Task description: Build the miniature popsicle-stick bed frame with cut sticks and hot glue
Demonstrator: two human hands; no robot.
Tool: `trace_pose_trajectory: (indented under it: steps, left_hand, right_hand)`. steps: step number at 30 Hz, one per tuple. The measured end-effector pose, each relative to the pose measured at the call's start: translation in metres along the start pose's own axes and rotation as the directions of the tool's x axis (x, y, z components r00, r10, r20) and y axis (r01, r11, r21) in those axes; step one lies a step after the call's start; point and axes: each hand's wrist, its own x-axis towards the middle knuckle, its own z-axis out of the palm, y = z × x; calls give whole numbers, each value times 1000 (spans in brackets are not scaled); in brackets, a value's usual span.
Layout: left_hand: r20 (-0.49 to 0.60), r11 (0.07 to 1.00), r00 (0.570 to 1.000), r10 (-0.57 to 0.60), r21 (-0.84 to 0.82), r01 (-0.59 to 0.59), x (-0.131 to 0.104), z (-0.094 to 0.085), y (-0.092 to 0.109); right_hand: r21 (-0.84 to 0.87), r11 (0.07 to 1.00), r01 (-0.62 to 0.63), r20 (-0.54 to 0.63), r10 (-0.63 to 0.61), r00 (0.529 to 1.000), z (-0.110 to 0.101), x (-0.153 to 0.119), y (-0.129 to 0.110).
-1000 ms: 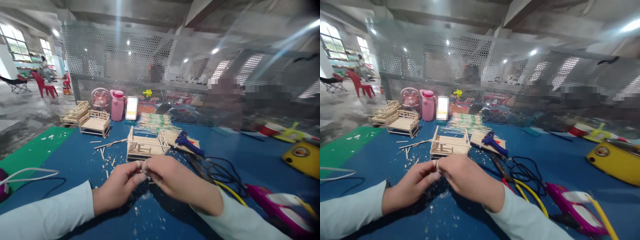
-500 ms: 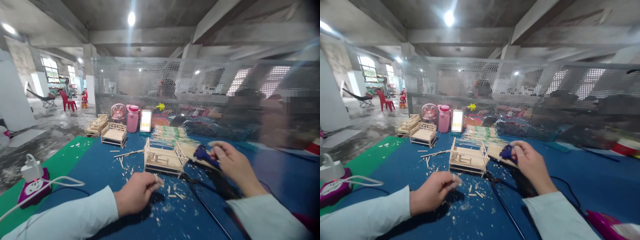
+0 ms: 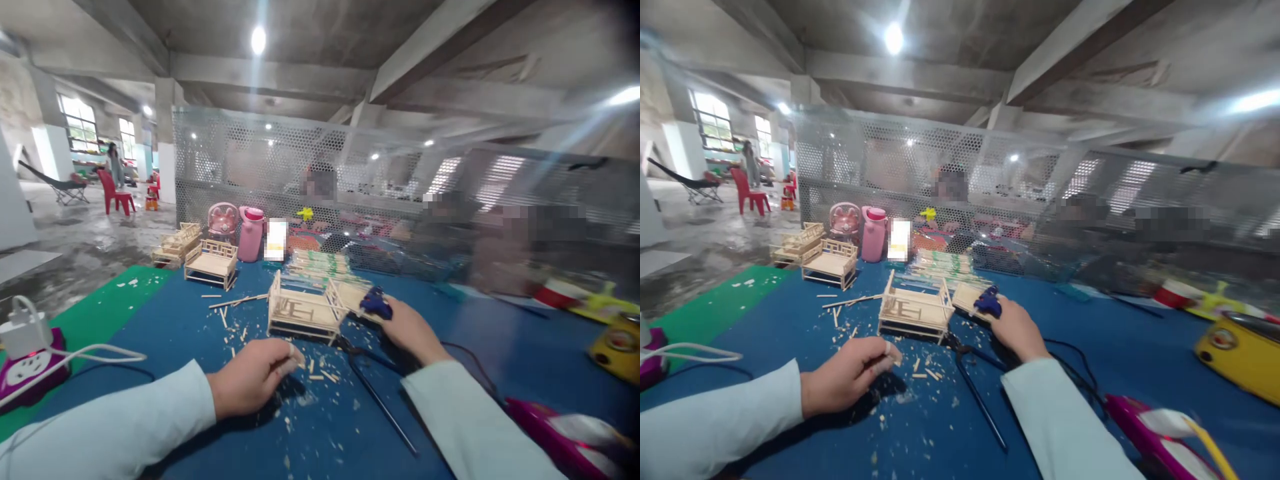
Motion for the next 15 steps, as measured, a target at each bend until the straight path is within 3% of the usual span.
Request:
trace_pose_trajectory:
  steps: [2, 5, 8, 10, 13, 15]
  left_hand:
    - [14, 1000, 1000, 8, 9, -9, -1, -1, 0]
    - [13, 1000, 1000, 26, 1, -26, -3, -2, -1]
    - [-13, 999, 999, 37, -1, -37, -4, -3, -2]
    - [-33, 999, 999, 40, 5, -40, -5, -3, -2]
    - [-59, 999, 997, 51, 8, -51, -5, -3, -2]
    - [-67, 998, 996, 57, 11, -57, -5, -3, -2]
  right_hand:
    - [-21, 1000, -20, 31, 20, 999, -4, -3, -6]
    - [82, 988, -128, 3, 128, 992, -12, -7, -13]
    - [348, 907, -237, -84, 282, 956, -23, -13, -16]
    - [608, 772, -188, -110, 316, 942, -35, -22, -18]
    - [866, 493, -78, -33, 213, 976, -57, -40, -24]
    - [889, 450, -88, 74, 49, 996, -67, -52, -30]
